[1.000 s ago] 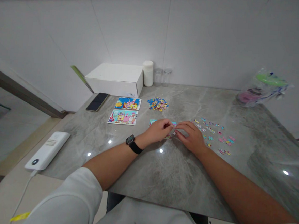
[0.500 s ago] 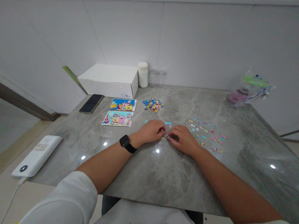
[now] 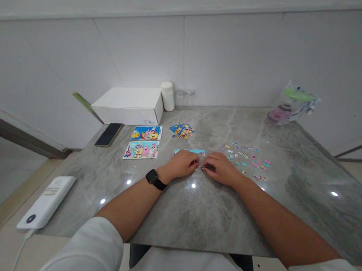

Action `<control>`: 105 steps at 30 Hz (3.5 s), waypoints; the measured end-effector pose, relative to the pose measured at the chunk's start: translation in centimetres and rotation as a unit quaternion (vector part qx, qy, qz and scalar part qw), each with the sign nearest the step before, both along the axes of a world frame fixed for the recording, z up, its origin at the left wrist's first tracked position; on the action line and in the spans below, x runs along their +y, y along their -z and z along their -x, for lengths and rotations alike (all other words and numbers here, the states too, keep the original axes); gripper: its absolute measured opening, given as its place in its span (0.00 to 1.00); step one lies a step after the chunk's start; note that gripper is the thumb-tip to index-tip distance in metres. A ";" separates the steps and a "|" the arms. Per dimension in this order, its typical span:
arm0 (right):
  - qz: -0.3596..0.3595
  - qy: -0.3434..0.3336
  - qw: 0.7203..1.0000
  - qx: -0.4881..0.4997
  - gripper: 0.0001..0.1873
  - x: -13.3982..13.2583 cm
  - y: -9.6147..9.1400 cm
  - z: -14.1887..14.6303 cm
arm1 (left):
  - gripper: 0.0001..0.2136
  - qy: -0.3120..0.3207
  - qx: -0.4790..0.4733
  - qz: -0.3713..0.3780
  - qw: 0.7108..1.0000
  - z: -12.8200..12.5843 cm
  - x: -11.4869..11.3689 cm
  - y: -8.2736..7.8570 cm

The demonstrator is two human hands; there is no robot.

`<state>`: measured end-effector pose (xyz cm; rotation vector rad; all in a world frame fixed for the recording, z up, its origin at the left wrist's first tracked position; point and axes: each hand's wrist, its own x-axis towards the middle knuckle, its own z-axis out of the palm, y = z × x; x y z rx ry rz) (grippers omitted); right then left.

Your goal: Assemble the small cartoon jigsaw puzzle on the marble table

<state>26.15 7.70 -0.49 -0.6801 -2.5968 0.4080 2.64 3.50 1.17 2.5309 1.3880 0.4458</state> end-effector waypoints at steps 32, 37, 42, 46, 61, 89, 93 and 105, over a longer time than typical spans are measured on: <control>-0.032 -0.014 0.999 0.001 0.05 -0.1 -0.3 0.0 | 0.07 0.019 0.012 -0.012 1.000 0.2 0.2 0.5; -0.023 0.067 0.996 0.054 0.09 0.9 0.6 -0.3 | 0.06 0.011 -0.001 -0.015 1.000 0.1 0.2 0.7; 0.009 0.092 0.993 0.069 0.11 1.4 1.5 -0.4 | 0.06 0.035 -0.031 -0.024 0.999 -0.1 -0.1 0.8; 0.025 0.089 0.993 0.077 0.11 1.3 1.5 -0.1 | 0.07 0.064 -0.035 -0.033 0.997 -0.3 -0.2 0.9; 0.048 0.082 0.991 0.091 0.11 1.2 1.4 0.3 | 0.10 0.076 -0.035 -0.075 0.994 -0.5 -0.1 1.0; -0.019 0.378 0.878 0.294 0.14 3.5 -9.7 -12.9 | 0.27 0.059 -0.069 -0.085 0.992 -1.0 -1.1 0.1; 0.031 0.455 0.860 0.228 0.15 4.6 -5.4 -16.6 | 0.27 0.061 -0.072 -0.084 0.992 -1.1 -1.1 0.4; 0.115 0.435 0.891 -0.066 0.05 6.2 0.1 -21.2 | 0.26 0.063 -0.044 -0.091 0.993 -0.9 -0.6 0.9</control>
